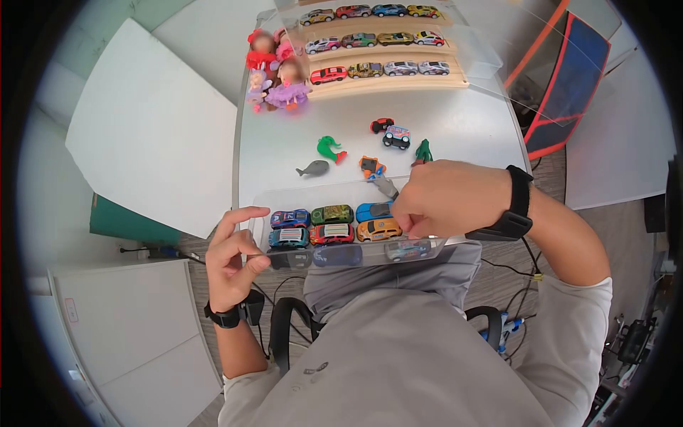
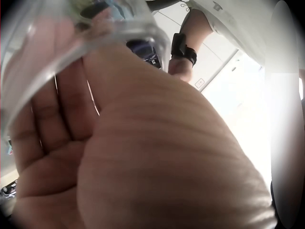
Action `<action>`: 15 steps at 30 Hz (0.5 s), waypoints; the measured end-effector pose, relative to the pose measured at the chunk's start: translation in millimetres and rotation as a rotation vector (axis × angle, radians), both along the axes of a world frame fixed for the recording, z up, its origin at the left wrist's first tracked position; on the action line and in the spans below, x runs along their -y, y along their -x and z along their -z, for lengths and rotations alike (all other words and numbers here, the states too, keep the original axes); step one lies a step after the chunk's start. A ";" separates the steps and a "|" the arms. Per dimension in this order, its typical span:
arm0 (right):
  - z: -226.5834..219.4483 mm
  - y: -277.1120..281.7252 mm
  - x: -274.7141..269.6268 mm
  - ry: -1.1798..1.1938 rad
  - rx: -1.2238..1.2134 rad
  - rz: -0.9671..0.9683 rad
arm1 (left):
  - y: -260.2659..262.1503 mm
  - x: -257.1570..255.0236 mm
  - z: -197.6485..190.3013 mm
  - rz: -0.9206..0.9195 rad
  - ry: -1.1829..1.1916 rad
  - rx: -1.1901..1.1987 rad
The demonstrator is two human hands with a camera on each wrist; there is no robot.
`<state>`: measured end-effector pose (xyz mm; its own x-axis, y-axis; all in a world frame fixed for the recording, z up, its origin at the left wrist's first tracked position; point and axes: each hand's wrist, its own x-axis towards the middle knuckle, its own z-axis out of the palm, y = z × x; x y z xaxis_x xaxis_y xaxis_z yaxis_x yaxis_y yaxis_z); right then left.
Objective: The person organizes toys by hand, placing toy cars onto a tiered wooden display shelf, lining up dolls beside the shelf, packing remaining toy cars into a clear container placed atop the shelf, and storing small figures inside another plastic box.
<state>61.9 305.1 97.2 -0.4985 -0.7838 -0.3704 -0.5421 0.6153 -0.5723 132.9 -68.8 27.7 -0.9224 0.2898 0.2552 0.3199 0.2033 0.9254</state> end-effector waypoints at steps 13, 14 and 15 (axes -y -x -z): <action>5.1 4.2 0.5 0.103 -0.116 0.002 | 1.6 0.1 0.9 0.031 -0.002 0.007; -5.9 8.9 -2.7 0.173 -0.093 0.063 | 1.8 0.9 1.2 0.028 -0.005 0.004; -12.7 14.6 -6.7 0.243 -0.071 0.125 | 1.3 2.0 1.9 0.026 -0.008 0.011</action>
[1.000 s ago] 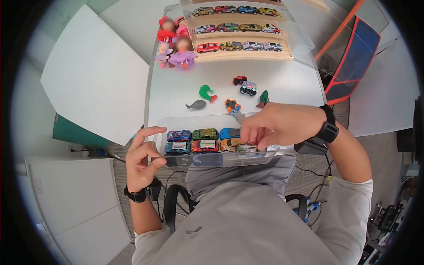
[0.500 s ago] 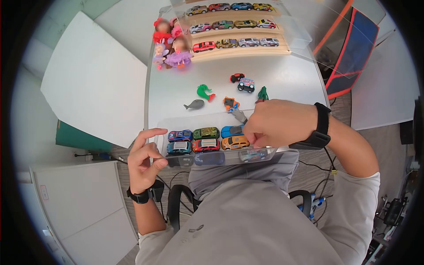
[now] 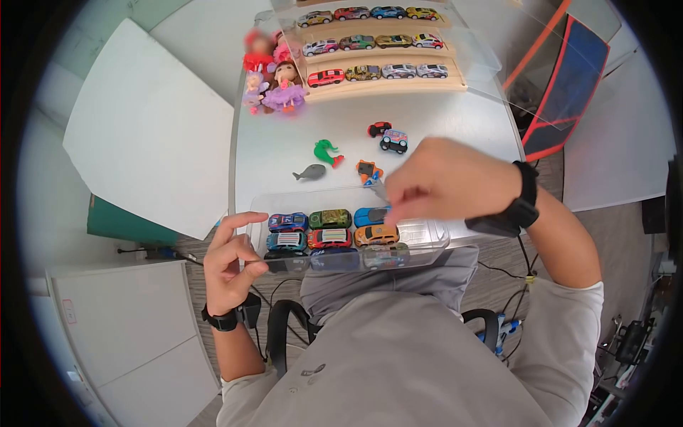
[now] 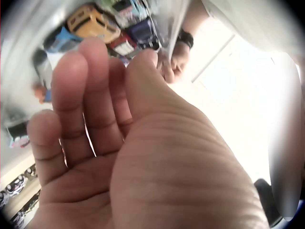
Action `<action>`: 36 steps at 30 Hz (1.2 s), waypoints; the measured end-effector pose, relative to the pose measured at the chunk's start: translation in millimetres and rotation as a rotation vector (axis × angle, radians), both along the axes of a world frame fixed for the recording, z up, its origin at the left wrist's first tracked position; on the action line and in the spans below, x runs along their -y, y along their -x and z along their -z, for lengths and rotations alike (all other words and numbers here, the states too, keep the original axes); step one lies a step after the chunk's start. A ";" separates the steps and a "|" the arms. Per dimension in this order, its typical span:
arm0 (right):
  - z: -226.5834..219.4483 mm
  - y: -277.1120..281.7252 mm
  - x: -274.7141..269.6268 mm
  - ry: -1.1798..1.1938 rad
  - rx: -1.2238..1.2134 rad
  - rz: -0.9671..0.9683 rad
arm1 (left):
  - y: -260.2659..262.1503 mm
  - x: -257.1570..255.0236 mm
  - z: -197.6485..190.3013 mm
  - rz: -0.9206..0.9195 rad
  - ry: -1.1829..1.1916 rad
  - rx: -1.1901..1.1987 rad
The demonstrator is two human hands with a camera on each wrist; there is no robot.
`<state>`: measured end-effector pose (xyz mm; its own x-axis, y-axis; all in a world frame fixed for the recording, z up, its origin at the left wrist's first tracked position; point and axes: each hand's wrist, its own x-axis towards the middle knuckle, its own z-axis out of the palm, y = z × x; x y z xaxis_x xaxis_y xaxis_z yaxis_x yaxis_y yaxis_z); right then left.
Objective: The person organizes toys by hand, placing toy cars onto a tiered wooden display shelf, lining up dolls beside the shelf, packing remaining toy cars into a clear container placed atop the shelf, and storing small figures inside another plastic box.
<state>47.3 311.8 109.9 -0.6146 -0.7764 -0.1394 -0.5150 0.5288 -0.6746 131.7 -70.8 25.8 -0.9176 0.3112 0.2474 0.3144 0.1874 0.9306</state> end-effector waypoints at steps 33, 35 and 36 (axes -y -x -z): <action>-2.3 -10.0 -9.6 -0.055 -0.235 0.026 | -9.4 9.2 4.1 -0.068 -0.016 -0.038; 6.4 -14.6 -3.5 -0.100 -0.264 -0.006 | -9.3 8.9 -0.1 -0.066 0.003 -0.005; 15.0 -14.8 -2.7 -0.163 -0.348 -0.082 | -8.7 8.3 0.1 -0.066 0.004 -0.008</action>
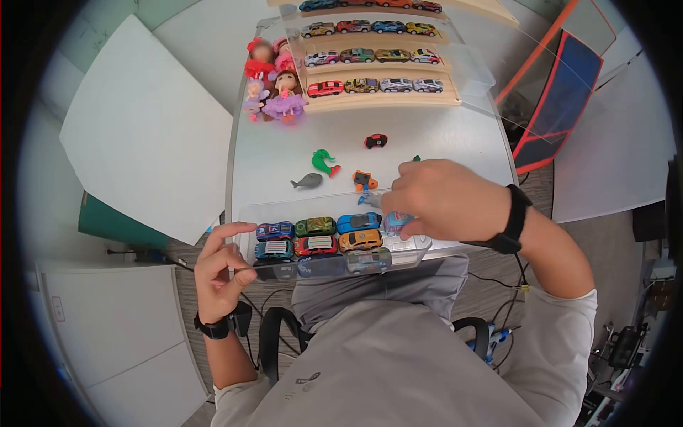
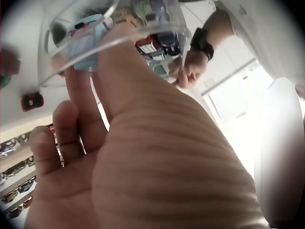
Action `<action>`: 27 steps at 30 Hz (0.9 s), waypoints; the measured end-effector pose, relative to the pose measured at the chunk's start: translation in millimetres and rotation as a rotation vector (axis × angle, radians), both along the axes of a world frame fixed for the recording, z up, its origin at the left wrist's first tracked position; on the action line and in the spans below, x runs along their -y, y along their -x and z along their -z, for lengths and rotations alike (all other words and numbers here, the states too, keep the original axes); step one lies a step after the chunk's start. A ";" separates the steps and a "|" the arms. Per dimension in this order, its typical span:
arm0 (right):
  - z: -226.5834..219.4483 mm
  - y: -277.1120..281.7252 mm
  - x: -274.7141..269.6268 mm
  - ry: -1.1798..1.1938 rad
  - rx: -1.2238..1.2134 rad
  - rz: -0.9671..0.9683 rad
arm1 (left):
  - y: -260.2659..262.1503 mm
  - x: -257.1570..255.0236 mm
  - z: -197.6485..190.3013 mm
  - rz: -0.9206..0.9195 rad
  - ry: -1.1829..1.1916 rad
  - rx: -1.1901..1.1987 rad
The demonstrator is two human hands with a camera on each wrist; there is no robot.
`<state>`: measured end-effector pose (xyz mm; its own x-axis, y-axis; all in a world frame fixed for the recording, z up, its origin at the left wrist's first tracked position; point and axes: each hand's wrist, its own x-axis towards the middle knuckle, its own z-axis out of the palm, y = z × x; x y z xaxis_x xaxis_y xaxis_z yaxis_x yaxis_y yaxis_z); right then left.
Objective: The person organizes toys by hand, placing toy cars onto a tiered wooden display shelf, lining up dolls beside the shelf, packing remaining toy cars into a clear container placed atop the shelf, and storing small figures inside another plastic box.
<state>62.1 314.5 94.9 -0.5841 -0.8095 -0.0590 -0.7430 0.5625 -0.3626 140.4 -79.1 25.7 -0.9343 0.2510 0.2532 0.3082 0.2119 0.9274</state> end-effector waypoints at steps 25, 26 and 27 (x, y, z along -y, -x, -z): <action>1.8 0.9 20.9 -0.251 -0.255 -0.013 | 3.9 3.5 -3.2 0.068 0.020 0.008; 0.0 5.6 17.2 -0.216 -0.200 -0.020 | 4.4 3.6 -3.2 0.066 0.011 0.012; -3.3 14.0 12.7 -0.220 -0.206 -0.026 | 5.4 4.0 -3.7 0.060 0.006 0.006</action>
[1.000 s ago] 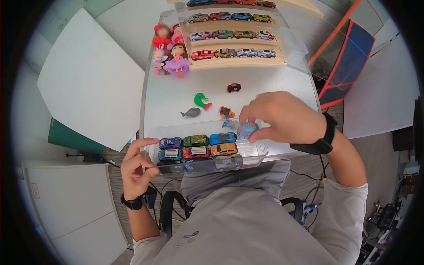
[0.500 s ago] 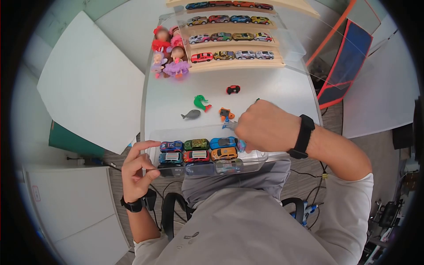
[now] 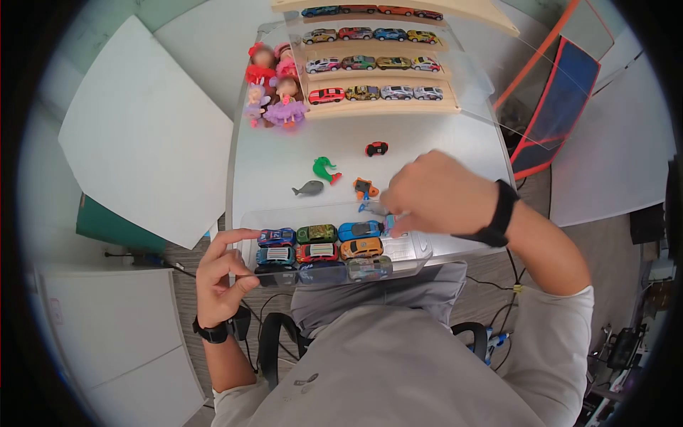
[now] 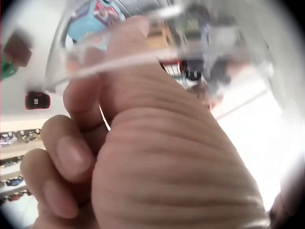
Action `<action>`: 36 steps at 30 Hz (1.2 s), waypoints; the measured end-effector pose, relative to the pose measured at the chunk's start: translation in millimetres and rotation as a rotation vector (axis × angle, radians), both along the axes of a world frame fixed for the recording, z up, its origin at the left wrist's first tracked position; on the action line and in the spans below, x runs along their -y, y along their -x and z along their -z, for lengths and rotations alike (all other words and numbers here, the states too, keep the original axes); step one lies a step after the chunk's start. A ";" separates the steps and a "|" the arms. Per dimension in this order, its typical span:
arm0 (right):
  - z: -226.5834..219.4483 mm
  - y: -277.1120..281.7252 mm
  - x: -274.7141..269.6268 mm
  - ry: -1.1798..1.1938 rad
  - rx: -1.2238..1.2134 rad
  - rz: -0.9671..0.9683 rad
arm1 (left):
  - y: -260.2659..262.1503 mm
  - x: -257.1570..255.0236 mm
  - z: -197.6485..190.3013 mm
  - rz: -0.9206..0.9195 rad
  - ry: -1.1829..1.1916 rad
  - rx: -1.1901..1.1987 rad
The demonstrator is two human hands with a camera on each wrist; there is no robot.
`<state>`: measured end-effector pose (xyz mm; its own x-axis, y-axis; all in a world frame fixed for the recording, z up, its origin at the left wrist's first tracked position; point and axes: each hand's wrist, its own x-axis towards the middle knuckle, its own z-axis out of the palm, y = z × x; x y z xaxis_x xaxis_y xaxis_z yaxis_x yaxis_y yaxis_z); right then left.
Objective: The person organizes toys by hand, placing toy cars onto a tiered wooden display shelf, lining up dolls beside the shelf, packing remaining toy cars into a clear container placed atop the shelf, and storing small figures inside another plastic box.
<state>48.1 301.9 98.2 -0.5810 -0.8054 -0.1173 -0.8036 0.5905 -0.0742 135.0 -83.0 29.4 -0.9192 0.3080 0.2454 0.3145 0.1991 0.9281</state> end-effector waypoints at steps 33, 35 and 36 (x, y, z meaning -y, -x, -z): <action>14.5 -24.4 16.4 0.043 0.047 -0.132 | -6.7 2.7 -4.0 -0.058 0.064 0.006; 15.2 -23.3 17.3 0.014 -0.029 -0.151 | -7.5 4.0 -2.8 -0.058 0.058 0.000; 12.2 -20.9 15.4 0.005 -0.013 -0.142 | -7.6 4.3 -1.9 -0.053 0.053 -0.002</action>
<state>69.0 286.5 86.0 -0.4629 -0.8801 -0.1059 -0.8798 0.4707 -0.0661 142.7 -87.3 31.3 -0.9340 0.2719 0.2319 0.3041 0.2642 0.9153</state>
